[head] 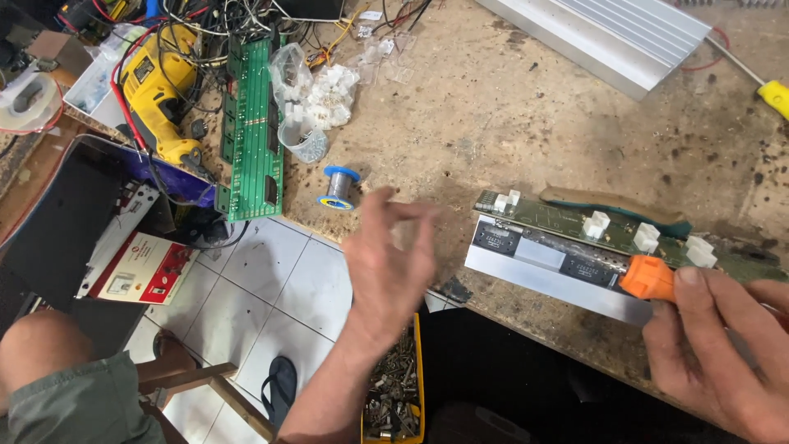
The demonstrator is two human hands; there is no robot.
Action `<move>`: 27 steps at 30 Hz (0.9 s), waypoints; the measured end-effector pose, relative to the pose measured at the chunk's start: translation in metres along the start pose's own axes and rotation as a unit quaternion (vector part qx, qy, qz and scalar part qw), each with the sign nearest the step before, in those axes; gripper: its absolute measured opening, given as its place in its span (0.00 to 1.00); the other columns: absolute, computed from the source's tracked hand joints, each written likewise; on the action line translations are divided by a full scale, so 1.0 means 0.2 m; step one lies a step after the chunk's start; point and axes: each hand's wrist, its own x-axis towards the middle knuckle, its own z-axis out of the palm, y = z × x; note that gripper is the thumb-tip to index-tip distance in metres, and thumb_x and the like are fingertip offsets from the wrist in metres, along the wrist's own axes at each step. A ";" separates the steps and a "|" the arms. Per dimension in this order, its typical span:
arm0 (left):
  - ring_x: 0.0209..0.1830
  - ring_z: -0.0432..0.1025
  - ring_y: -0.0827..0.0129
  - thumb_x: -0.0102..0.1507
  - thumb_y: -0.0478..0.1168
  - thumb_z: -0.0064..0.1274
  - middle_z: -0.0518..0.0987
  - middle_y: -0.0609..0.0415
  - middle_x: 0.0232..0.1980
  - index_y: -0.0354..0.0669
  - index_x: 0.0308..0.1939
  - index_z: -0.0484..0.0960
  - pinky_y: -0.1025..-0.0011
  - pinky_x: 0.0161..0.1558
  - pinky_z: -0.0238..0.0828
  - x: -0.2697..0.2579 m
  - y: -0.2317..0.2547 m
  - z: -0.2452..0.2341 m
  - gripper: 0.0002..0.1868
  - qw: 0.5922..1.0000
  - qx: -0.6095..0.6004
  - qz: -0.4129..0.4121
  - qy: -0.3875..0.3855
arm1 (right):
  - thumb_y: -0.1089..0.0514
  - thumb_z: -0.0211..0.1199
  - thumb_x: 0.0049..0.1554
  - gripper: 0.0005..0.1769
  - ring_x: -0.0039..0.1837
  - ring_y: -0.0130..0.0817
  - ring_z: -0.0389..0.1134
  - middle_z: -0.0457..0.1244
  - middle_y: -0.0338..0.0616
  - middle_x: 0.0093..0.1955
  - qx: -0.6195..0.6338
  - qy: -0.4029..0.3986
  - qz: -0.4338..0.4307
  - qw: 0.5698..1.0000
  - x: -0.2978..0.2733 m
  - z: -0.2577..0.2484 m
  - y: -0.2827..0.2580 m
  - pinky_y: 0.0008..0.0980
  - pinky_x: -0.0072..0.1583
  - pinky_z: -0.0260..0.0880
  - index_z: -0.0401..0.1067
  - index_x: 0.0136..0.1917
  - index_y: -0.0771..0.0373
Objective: Soldering electronic components onto a circuit board mounted on a large metal heatsink at a workbench.
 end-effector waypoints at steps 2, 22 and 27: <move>0.22 0.80 0.68 0.63 0.29 0.62 0.88 0.54 0.39 0.32 0.53 0.66 0.75 0.19 0.68 -0.05 -0.14 0.06 0.21 0.999 0.039 -0.009 -0.004 | 0.64 0.69 0.56 0.10 0.48 0.62 0.76 0.72 0.80 0.53 0.000 -0.004 0.016 1.000 -0.03 0.02 -0.01 0.57 0.38 0.75 0.78 0.46 0.75; 0.91 0.45 0.44 0.55 0.34 0.54 0.48 0.35 0.86 0.33 0.81 0.38 0.47 0.92 0.41 -0.12 -0.09 0.05 0.56 0.929 -0.226 0.125 -0.265 | 0.48 0.67 0.55 0.34 0.44 0.58 0.72 0.72 0.72 0.54 -0.004 -0.039 0.122 0.992 -0.09 0.02 -0.02 0.54 0.48 0.78 0.79 0.61 0.84; 0.84 0.63 0.44 0.73 0.44 0.55 0.63 0.36 0.81 0.41 0.83 0.38 0.48 0.89 0.58 -0.13 -0.11 0.15 0.46 0.946 -0.233 0.153 -0.163 | 0.55 0.69 0.55 0.29 0.46 0.63 0.72 0.71 0.70 0.55 0.005 -0.038 0.151 0.988 -0.12 0.01 -0.04 0.56 0.51 0.77 0.79 0.60 0.83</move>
